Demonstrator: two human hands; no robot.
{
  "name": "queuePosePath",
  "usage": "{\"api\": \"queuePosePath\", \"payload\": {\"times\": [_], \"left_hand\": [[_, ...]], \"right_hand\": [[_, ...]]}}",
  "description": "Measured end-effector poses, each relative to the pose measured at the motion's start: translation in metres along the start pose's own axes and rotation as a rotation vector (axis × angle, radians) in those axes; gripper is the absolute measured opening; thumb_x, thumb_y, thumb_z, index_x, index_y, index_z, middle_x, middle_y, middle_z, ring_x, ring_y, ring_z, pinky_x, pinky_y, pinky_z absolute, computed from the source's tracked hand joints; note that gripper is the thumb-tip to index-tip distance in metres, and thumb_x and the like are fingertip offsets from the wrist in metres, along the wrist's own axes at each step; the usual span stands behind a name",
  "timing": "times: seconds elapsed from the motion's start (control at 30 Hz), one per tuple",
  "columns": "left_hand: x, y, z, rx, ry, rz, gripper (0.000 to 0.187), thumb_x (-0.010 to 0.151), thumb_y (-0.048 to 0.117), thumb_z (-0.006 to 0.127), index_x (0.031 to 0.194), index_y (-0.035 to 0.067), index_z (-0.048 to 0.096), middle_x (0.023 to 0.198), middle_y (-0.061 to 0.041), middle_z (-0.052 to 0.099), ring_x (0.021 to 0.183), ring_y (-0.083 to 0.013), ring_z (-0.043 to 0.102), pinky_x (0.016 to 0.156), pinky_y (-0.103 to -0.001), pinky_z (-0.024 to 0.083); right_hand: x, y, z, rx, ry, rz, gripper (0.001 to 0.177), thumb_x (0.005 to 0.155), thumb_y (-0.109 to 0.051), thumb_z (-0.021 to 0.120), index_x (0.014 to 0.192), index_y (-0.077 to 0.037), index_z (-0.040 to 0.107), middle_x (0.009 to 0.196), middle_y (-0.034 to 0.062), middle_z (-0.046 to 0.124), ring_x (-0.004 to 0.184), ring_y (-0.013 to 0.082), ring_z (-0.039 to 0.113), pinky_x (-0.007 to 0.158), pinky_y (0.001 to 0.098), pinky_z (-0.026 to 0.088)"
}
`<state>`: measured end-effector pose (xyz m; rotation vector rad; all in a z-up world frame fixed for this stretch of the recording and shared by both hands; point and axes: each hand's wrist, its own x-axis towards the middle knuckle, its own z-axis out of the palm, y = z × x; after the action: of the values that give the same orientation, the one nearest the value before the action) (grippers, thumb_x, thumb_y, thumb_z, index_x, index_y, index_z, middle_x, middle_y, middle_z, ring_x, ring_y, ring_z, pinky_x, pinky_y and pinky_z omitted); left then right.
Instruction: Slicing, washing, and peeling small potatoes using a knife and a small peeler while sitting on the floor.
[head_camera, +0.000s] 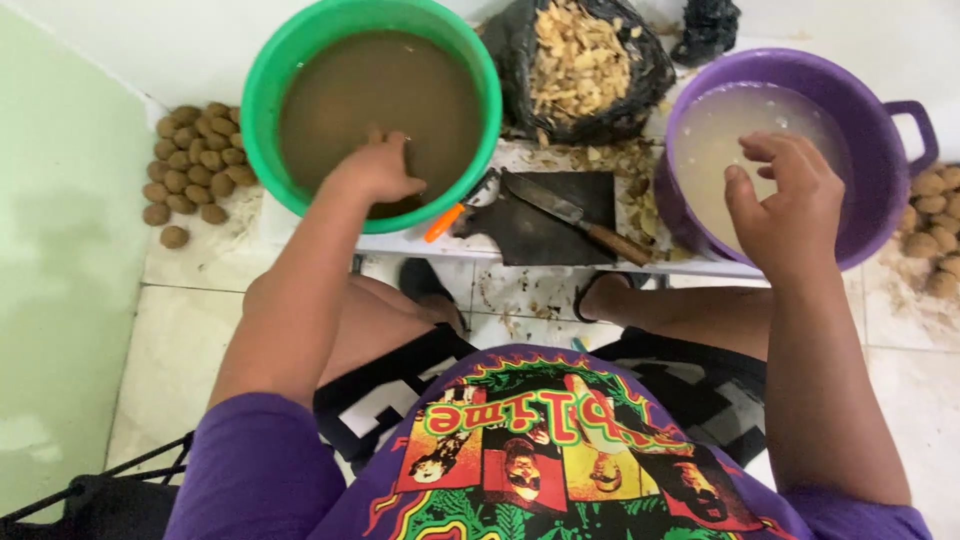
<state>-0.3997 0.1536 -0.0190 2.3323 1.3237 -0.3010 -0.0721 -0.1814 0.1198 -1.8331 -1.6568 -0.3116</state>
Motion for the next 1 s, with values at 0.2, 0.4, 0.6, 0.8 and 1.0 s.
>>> {"api": "queuePosePath", "payload": {"times": [0.2,0.4,0.6,0.8,1.0], "left_hand": [[0.034,0.008,-0.013,-0.026,0.042,-0.012,0.127,0.067,0.038,0.093,0.164,0.029,0.012,0.167,-0.028,0.000,0.146,-0.0568,0.025,0.110,-0.063,0.041],[0.088,-0.021,-0.013,0.086,0.092,-0.121,0.106,0.075,0.032,0.078,0.163,0.013,0.022,0.166,-0.026,0.015,0.147,-0.0543,0.021,0.118,-0.062,0.026],[0.077,-0.024,-0.025,0.190,0.082,-0.045,0.065,0.084,0.012,0.072,0.144,0.002,0.051,0.129,-0.025,0.069,0.134,-0.0431,0.054,0.118,-0.062,0.017],[-0.009,-0.025,-0.075,-0.435,0.097,0.026,0.072,0.083,0.025,0.074,0.148,0.007,0.048,0.140,-0.028,0.058,0.135,-0.0433,0.054,0.112,-0.053,0.044],[-0.004,-0.051,-0.044,-0.531,0.507,0.072,0.064,0.073,0.015,0.074,0.133,0.009,0.053,0.117,-0.012,0.071,0.100,-0.0324,0.069,0.084,-0.039,0.055]], "right_hand": [[0.018,-0.042,0.022,0.049,-0.151,0.019,0.030,0.091,-0.001,0.073,0.120,0.006,0.070,0.122,0.0183,0.070,0.102,0.0346,0.067,0.086,0.0401,0.053],[0.010,-0.055,0.035,0.040,-0.313,0.112,0.035,0.087,-0.006,0.071,0.122,0.001,0.069,0.122,0.0141,0.070,0.097,0.0320,0.068,0.084,0.0397,0.053],[0.014,-0.061,0.056,0.008,-0.377,0.047,0.030,0.091,-0.015,0.075,0.118,-0.002,0.074,0.109,0.0215,0.074,0.099,0.0452,0.071,0.088,0.0520,0.057],[0.038,-0.093,0.106,0.063,-0.684,0.001,0.034,0.098,-0.019,0.064,0.129,-0.005,0.069,0.110,0.0207,0.072,0.110,0.0411,0.070,0.096,0.0505,0.055],[0.097,-0.132,0.202,0.038,-0.319,-0.516,0.027,0.086,-0.018,0.069,0.111,-0.009,0.069,0.099,0.0082,0.067,0.094,0.0301,0.066,0.084,0.0401,0.054]]}}
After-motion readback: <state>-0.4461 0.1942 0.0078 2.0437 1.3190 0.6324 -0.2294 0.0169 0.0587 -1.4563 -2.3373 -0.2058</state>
